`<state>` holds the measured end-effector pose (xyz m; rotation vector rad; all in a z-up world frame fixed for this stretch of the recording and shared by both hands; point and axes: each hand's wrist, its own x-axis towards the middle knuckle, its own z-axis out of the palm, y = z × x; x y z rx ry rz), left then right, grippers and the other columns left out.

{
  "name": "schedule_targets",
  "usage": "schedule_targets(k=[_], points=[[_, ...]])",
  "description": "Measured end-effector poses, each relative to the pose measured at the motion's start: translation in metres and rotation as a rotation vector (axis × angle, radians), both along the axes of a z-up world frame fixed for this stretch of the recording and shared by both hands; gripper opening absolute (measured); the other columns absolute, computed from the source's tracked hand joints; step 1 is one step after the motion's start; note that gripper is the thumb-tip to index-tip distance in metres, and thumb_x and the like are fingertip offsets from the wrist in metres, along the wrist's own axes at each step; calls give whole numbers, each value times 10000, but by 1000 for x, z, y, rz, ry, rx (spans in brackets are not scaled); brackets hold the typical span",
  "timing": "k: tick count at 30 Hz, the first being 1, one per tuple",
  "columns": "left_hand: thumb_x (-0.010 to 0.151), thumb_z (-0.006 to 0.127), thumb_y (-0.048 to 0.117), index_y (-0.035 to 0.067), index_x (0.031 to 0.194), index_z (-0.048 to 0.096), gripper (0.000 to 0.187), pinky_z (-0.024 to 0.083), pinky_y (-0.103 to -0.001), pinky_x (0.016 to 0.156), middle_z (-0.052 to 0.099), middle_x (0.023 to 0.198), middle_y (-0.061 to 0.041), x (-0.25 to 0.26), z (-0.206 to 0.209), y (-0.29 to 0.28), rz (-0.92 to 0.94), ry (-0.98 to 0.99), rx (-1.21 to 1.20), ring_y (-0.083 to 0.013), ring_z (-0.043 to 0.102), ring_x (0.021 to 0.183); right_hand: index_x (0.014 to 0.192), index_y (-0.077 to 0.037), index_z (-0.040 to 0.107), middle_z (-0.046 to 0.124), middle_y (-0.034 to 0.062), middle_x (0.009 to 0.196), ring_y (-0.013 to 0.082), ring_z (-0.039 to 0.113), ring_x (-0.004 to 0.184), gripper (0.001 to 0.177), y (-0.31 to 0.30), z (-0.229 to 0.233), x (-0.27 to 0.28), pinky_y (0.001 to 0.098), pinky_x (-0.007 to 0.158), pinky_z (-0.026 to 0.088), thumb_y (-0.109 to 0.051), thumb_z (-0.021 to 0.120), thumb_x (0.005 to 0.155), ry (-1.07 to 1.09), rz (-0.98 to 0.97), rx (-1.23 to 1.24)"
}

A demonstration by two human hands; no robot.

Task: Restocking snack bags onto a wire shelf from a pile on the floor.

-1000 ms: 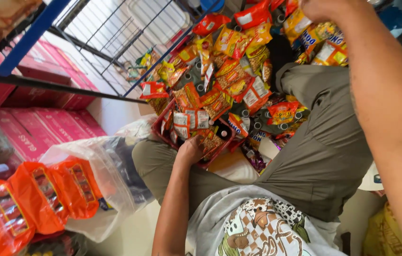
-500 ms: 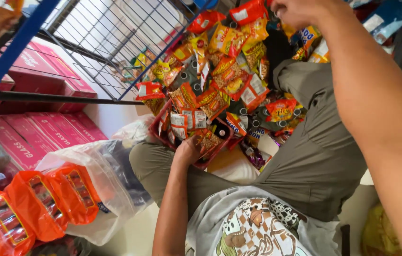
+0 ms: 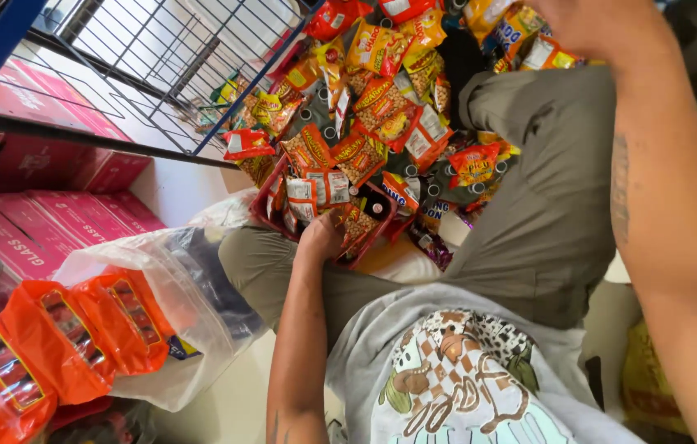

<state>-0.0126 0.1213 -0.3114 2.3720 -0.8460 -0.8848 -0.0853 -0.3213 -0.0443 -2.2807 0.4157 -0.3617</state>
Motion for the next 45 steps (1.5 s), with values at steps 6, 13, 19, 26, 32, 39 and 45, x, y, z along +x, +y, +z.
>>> schedule_targets(k=[6, 13, 19, 26, 32, 39, 45], points=[[910, 658, 238, 129, 1210, 693, 322, 555, -479, 876, 738, 1068, -188, -1, 1, 2, 52, -70, -159, -389, 691, 1036, 1209, 17, 661, 685, 55, 1148, 98, 639, 1032, 103, 72, 86, -104, 251, 905, 542, -23, 587, 1150, -300, -65, 117], [902, 671, 236, 106, 1218, 673, 342, 558, -467, 888, 744, 1079, -169, -2, 12, 10, 67, -67, -233, -369, 702, 1042, 1286, -33, 640, 708, 63, 1189, 107, 667, 1066, 146, 29, 39, -179, 219, 938, 532, -21, 607, 1144, -412, -294, 248], [912, 674, 259, 110, 1228, 678, 349, 555, -469, 877, 744, 1089, -155, -5, 25, 11, 112, -32, -249, -362, 699, 1048, 1223, -35, 560, 650, 64, 1201, 108, 627, 1062, 78, 26, 57, -186, 209, 793, 412, -90, 505, 1220, -356, -292, 207], [914, 688, 285, 123, 1224, 686, 350, 561, -465, 857, 753, 1040, -157, -7, 35, 10, 89, -24, -188, -362, 710, 1012, 1169, -7, 651, 717, 39, 1128, 76, 653, 985, 83, 91, 101, -156, 216, 941, 524, -36, 573, 1168, -400, -216, 149], [918, 691, 302, 118, 1211, 694, 346, 561, -462, 860, 753, 1053, -159, -5, 44, 13, 106, -19, -178, -354, 713, 1015, 1107, 18, 710, 673, 21, 999, 45, 570, 889, 97, 98, 90, -137, 209, 808, 448, -24, 623, 1101, -353, -246, 47], [913, 690, 311, 114, 1202, 699, 349, 560, -459, 875, 758, 1043, -162, -7, 38, 10, 131, -29, -191, -354, 709, 1022, 1087, 10, 712, 640, -37, 948, 20, 528, 834, 87, 99, 83, -126, 209, 744, 414, -14, 628, 1086, -357, -216, 43], [920, 684, 328, 113, 1207, 693, 358, 568, -466, 859, 751, 1035, -171, -8, 27, 12, 109, -21, -212, -362, 717, 997, 1082, 6, 723, 627, -11, 916, 39, 494, 801, 94, 95, 80, -125, 217, 724, 382, -29, 635, 1087, -293, -259, 105]])
